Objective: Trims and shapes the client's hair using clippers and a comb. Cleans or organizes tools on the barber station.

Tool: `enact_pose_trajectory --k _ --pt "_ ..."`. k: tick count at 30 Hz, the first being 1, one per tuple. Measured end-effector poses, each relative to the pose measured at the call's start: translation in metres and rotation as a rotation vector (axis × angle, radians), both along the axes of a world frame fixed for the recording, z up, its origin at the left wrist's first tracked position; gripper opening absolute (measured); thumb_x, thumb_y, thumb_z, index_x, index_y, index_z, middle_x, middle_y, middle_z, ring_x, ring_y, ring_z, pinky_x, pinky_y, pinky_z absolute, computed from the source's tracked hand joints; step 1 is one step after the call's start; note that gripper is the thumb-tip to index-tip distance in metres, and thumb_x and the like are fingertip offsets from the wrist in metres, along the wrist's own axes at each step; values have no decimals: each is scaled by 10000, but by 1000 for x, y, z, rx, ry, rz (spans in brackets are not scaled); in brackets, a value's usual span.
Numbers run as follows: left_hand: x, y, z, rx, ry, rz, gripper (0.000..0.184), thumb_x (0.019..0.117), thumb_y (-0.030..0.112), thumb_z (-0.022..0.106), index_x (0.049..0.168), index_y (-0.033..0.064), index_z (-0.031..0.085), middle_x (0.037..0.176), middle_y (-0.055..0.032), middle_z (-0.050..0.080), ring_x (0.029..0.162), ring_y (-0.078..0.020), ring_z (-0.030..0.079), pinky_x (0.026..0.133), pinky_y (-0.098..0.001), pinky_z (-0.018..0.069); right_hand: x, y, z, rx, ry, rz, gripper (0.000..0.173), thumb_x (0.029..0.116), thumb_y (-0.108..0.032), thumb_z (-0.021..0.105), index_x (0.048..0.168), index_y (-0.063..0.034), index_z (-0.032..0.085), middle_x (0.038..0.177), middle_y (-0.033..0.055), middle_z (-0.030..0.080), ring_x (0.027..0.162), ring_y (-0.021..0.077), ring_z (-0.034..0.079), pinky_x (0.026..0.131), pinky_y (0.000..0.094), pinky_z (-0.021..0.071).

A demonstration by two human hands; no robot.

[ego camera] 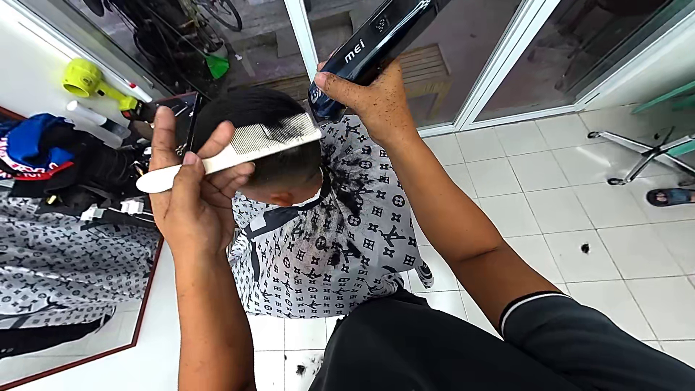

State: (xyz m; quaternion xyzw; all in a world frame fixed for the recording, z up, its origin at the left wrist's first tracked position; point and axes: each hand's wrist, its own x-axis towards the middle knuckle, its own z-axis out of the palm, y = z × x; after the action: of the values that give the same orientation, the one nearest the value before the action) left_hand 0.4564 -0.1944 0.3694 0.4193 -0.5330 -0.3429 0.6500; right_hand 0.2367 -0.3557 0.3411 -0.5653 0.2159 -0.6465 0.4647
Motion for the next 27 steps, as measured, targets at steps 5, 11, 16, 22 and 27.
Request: enact_pose_trajectory --k 5,11,16,22,27 --pt "-3 -9 7 -72 -11 -19 590 1072 102 313 1605 133 61 1314 -69 690 909 -206 763 771 -308 650 5 -2 9 123 -20 51 416 825 -97 852 1136 43 613 971 147 720 895 242 749 744 428 670" --pt "-7 2 16 -94 -67 -88 634 1069 113 367 1610 136 37 1354 -69 667 946 -206 756 793 -314 648 17 16 31 -83 -79 115 375 817 -39 838 1090 95 618 969 168 739 930 213 746 862 382 640" --pt "-14 11 24 144 -140 -33 524 1070 93 297 1579 139 184 1158 -62 754 827 -185 770 726 -277 653 -3 -2 8 79 -58 59 381 831 -76 839 1113 51 617 958 142 726 883 228 751 755 414 669" --pt "-24 -17 25 55 -107 109 552 1082 101 300 1601 108 113 1233 -68 722 872 -196 762 745 -304 649 -3 -12 -8 279 -61 81 448 837 -129 848 1169 33 596 991 157 706 875 256 744 686 431 665" --pt "-23 -18 24 -10 -109 45 590 1084 88 314 1612 109 52 1276 -81 703 894 -208 762 750 -309 652 8 -9 7 261 -107 115 430 838 -109 842 1156 46 597 978 168 704 865 263 741 682 439 662"
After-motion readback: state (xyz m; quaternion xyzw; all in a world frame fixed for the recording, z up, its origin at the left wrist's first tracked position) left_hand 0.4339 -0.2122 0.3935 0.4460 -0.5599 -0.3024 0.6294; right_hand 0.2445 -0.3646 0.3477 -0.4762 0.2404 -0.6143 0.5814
